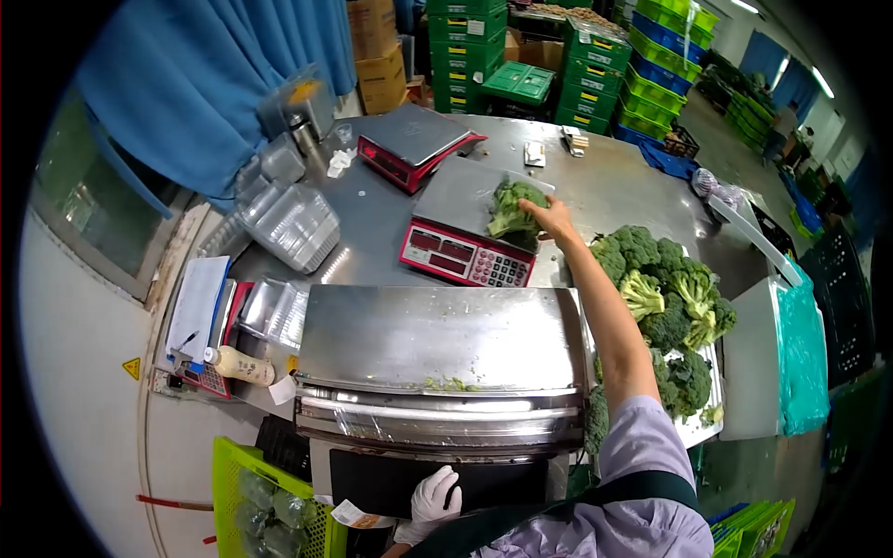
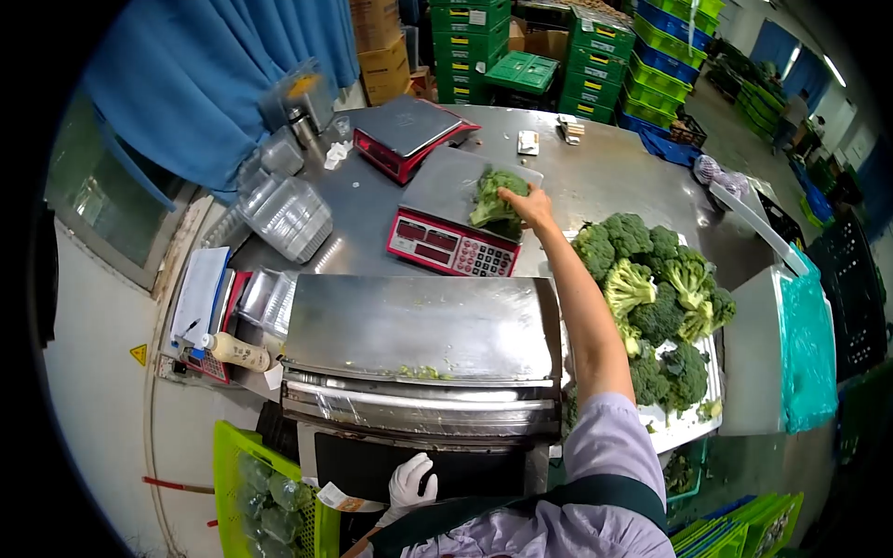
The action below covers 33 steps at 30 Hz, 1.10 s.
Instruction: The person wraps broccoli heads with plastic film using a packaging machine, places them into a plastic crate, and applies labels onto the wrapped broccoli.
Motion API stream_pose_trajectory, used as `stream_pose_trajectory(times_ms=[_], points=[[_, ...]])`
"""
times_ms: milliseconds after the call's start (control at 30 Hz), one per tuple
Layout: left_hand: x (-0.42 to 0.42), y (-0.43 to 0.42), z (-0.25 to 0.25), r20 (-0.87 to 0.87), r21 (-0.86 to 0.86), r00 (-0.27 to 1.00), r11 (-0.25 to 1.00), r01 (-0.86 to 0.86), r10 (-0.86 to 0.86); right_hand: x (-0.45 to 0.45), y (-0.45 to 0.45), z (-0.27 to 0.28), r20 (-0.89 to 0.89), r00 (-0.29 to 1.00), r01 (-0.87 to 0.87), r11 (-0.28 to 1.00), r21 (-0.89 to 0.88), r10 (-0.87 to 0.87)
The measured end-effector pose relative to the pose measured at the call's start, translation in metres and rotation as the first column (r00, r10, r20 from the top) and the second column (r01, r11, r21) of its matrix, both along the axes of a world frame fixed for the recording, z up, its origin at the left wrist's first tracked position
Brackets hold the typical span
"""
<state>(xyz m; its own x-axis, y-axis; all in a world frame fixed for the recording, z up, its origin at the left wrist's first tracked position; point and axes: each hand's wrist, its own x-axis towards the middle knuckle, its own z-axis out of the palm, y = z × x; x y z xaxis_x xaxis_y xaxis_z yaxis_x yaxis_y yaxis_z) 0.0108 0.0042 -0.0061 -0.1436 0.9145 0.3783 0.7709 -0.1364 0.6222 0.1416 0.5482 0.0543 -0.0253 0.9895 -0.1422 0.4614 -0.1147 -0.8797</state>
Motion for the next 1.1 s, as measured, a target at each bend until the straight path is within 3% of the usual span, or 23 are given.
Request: stream_pose_trajectory(times_ms=[33, 100, 267, 333, 367, 433, 567, 667, 867, 933, 1000, 1067, 1100], points=[[0.0, 0.0, 0.0, 0.009, 0.002, 1.0, 1.0, -0.003, 0.003, -0.001, 0.004, -0.004, 0.0, 1.0, -0.009, 1.0, -0.004, 0.009], [-0.001, 0.001, 0.001, 0.025, 0.003, 1.0, 1.0, -0.013, 0.013, 0.003, 0.014, -0.008, 0.238, 0.971, -0.053, 0.976, 0.213, 0.001], [-0.002, 0.002, 0.008, 0.02, -0.009, 1.0, 1.0, 0.023, -0.023, 0.015, 0.006, 0.024, 0.273, 0.96, -0.156, 0.931, 0.328, 0.065], [-0.002, 0.001, 0.009, 0.009, -0.007, 1.0, 1.0, 0.004, -0.004, 0.011, -0.008, 0.054, 0.326, 0.932, -0.233, 0.949, 0.212, 0.156], [-0.002, 0.001, 0.008, 0.013, -0.002, 1.0, 1.0, 0.009, -0.009, 0.008, -0.006, 0.051, 0.323, 0.932, -0.242, 0.947, 0.214, 0.165], [-0.002, 0.001, 0.006, 0.01, 0.008, 1.0, 1.0, 0.007, -0.007, 0.004, -0.001, 0.043, 0.406, 0.902, -0.326, 0.847, 0.421, 0.145], [-0.001, 0.0, 0.002, 0.014, 0.021, 1.0, 1.0, -0.002, 0.001, -0.005, -0.003, 0.033, 0.549, 0.83, -0.384, 0.813, 0.437, 0.097], [0.0, -0.001, 0.006, 0.024, 0.013, 1.0, 1.0, -0.01, 0.01, -0.003, 0.009, -0.004, 0.552, 0.826, -0.423, 0.774, 0.471, 0.115], [-0.002, 0.0, 0.002, 0.086, 0.037, 0.996, 0.999, 0.013, -0.017, 0.0, -0.026, 0.015, 0.345, 0.933, -0.296, 0.764, 0.574, 0.102], [-0.001, 0.0, 0.004, 0.091, 0.06, 0.996, 0.998, 0.011, -0.016, -0.002, -0.068, 0.045, 0.163, 0.966, -0.255, 0.83, 0.497, 0.199], [-0.001, 0.0, 0.003, 0.096, 0.058, 0.995, 0.998, 0.017, -0.023, -0.004, -0.11, 0.064, -0.139, 0.919, -0.336, 0.918, 0.212, 0.369], [-0.001, -0.001, 0.004, 0.089, 0.067, 0.996, 0.998, 0.013, -0.019, -0.015, -0.161, 0.084, -0.457, 0.803, -0.473, 0.876, -0.096, 0.383], [-0.001, -0.001, 0.008, 0.097, 0.076, 0.995, 0.997, 0.019, -0.027, -0.024, -0.181, 0.083, -0.535, 0.758, -0.533, 0.828, -0.176, 0.374]])
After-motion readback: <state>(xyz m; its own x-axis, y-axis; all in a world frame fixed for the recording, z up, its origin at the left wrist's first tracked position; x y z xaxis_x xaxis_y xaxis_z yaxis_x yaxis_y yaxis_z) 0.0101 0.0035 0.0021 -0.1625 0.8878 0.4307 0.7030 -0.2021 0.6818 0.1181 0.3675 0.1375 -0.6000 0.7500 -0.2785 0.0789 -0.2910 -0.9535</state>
